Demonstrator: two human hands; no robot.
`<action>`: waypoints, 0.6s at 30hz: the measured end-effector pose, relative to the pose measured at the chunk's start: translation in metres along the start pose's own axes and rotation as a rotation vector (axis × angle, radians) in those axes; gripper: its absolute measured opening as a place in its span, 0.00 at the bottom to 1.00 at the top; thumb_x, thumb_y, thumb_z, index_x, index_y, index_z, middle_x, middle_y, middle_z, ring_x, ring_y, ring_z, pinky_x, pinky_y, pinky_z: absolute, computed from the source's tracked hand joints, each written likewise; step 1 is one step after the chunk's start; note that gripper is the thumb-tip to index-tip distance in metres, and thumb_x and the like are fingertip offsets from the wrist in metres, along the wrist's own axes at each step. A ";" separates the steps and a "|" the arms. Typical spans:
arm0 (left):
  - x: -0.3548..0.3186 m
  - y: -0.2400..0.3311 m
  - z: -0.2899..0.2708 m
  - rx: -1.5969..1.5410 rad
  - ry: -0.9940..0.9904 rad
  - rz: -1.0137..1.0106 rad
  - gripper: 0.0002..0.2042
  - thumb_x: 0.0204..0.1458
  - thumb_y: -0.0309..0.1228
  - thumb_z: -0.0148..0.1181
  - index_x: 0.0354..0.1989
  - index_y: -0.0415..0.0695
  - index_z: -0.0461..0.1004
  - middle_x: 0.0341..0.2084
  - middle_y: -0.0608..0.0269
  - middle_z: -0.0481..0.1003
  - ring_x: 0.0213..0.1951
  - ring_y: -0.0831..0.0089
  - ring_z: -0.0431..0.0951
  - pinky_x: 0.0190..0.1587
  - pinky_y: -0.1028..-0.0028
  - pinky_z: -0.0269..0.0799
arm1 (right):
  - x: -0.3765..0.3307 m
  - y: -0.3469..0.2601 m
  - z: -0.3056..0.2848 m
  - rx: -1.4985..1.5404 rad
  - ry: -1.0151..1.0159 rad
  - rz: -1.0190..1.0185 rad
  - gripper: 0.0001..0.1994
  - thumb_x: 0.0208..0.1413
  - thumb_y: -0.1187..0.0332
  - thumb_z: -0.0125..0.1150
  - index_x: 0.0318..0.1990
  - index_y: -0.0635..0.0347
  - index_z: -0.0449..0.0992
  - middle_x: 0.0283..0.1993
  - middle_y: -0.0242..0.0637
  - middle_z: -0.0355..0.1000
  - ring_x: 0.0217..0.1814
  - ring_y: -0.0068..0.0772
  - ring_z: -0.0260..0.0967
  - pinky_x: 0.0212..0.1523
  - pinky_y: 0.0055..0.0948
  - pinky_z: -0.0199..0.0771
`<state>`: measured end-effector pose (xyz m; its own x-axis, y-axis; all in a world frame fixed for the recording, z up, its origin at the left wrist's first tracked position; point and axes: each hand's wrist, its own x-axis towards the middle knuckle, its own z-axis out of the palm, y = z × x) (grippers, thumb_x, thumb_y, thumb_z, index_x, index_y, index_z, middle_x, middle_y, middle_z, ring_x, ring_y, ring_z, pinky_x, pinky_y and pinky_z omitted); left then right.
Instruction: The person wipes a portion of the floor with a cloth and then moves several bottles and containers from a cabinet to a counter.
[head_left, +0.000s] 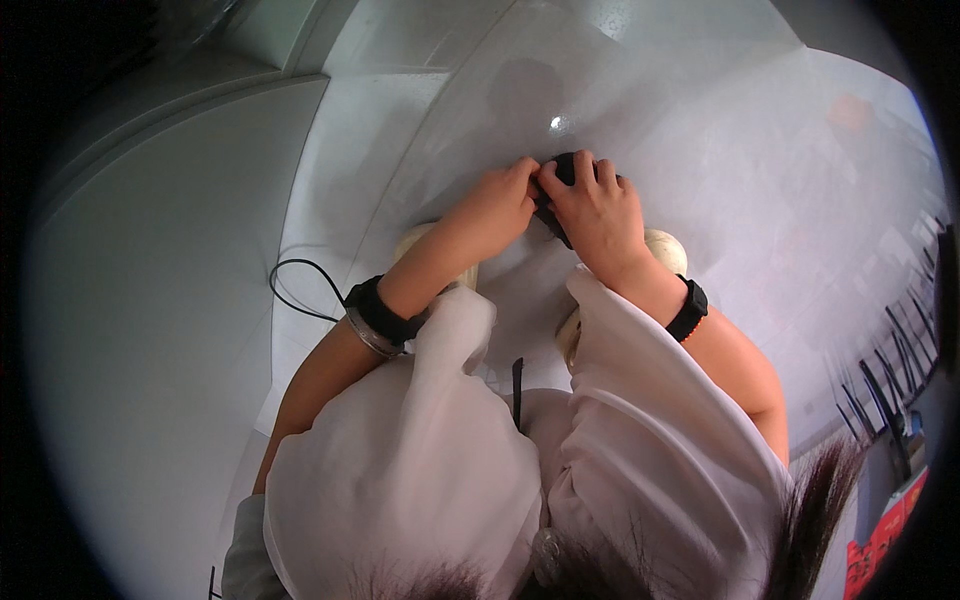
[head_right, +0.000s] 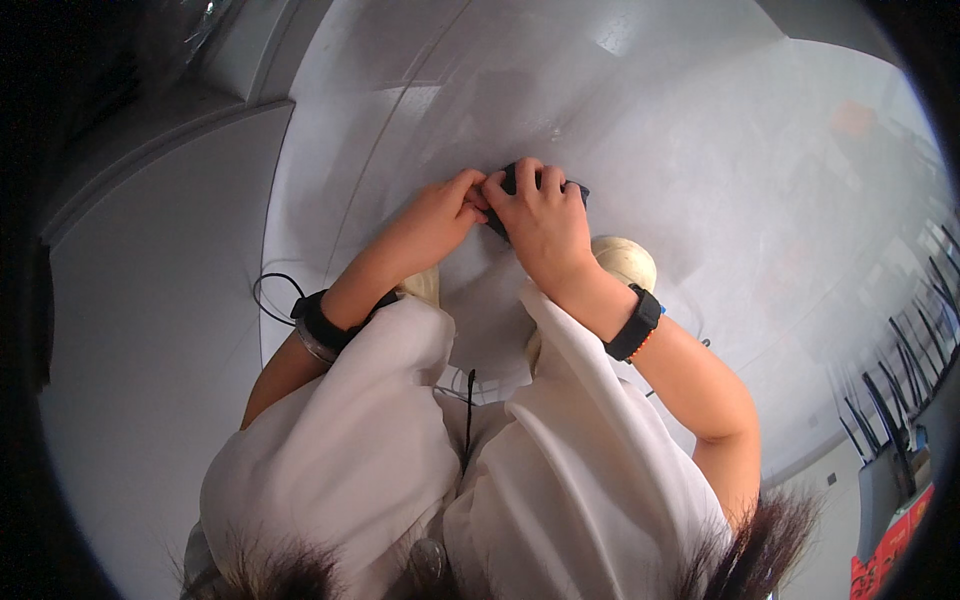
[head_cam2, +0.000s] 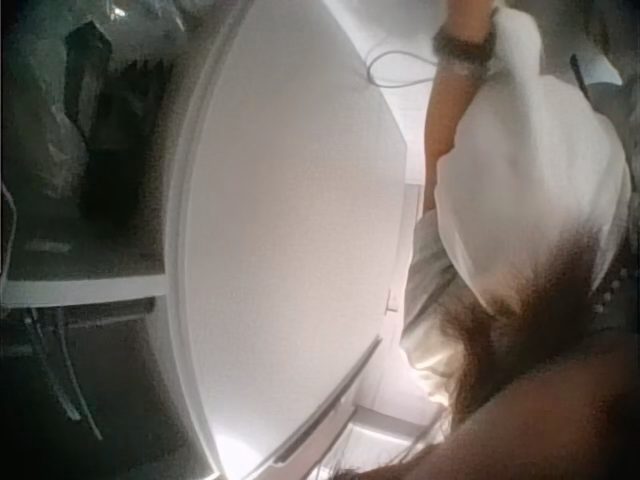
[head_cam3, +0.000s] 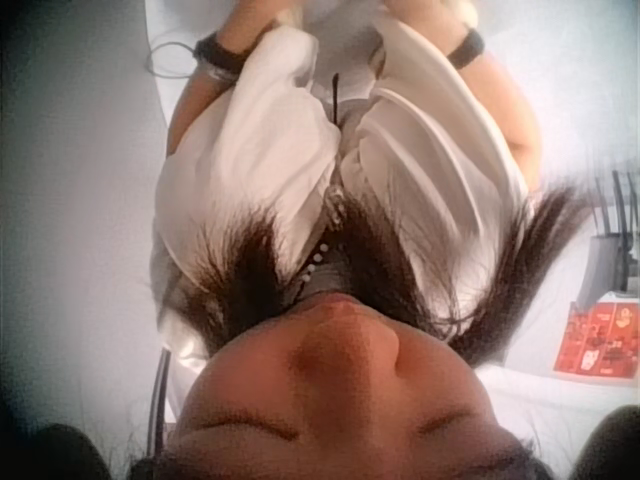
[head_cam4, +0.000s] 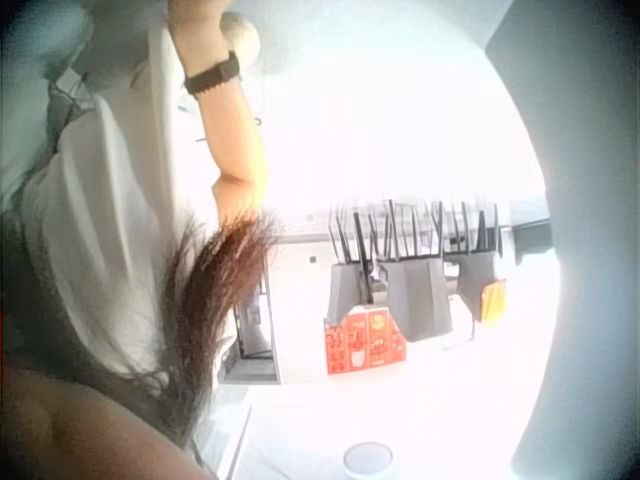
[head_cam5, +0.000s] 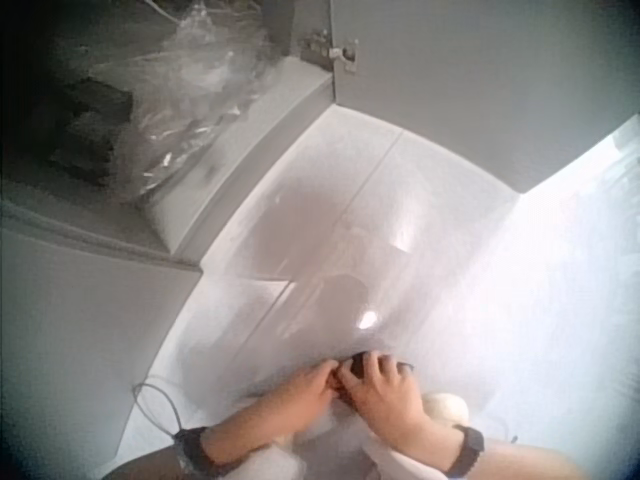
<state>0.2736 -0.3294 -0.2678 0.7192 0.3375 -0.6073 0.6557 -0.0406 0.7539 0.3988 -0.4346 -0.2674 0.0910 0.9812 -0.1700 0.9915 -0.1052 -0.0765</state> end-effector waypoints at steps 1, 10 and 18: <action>0.000 -0.001 0.001 -0.026 0.009 0.003 0.13 0.51 0.19 0.45 0.46 0.37 0.65 0.34 0.49 0.76 0.39 0.58 0.77 0.43 0.66 0.71 | 0.001 0.000 -0.001 0.006 -0.017 -0.011 0.13 0.44 0.65 0.59 0.40 0.51 0.69 0.39 0.38 0.64 0.37 0.34 0.64 0.29 0.27 0.69; 0.000 -0.005 -0.014 0.014 0.107 0.011 0.14 0.52 0.19 0.44 0.48 0.38 0.65 0.36 0.51 0.75 0.39 0.62 0.78 0.43 0.69 0.71 | -0.001 0.000 -0.005 0.049 -0.093 -0.060 0.08 0.43 0.70 0.57 0.33 0.50 0.70 0.37 0.37 0.63 0.36 0.34 0.63 0.29 0.28 0.68; -0.003 -0.003 -0.031 -0.017 0.142 0.010 0.14 0.53 0.20 0.44 0.48 0.38 0.65 0.36 0.52 0.75 0.41 0.65 0.78 0.43 0.71 0.72 | -0.010 0.006 0.012 0.015 -0.035 -0.165 0.05 0.42 0.71 0.57 0.29 0.50 0.70 0.38 0.38 0.61 0.36 0.35 0.63 0.31 0.28 0.69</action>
<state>0.2622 -0.3009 -0.2605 0.6851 0.4668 -0.5592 0.6438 -0.0287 0.7647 0.4025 -0.4474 -0.2780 -0.0766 0.9792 -0.1877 0.9912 0.0544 -0.1204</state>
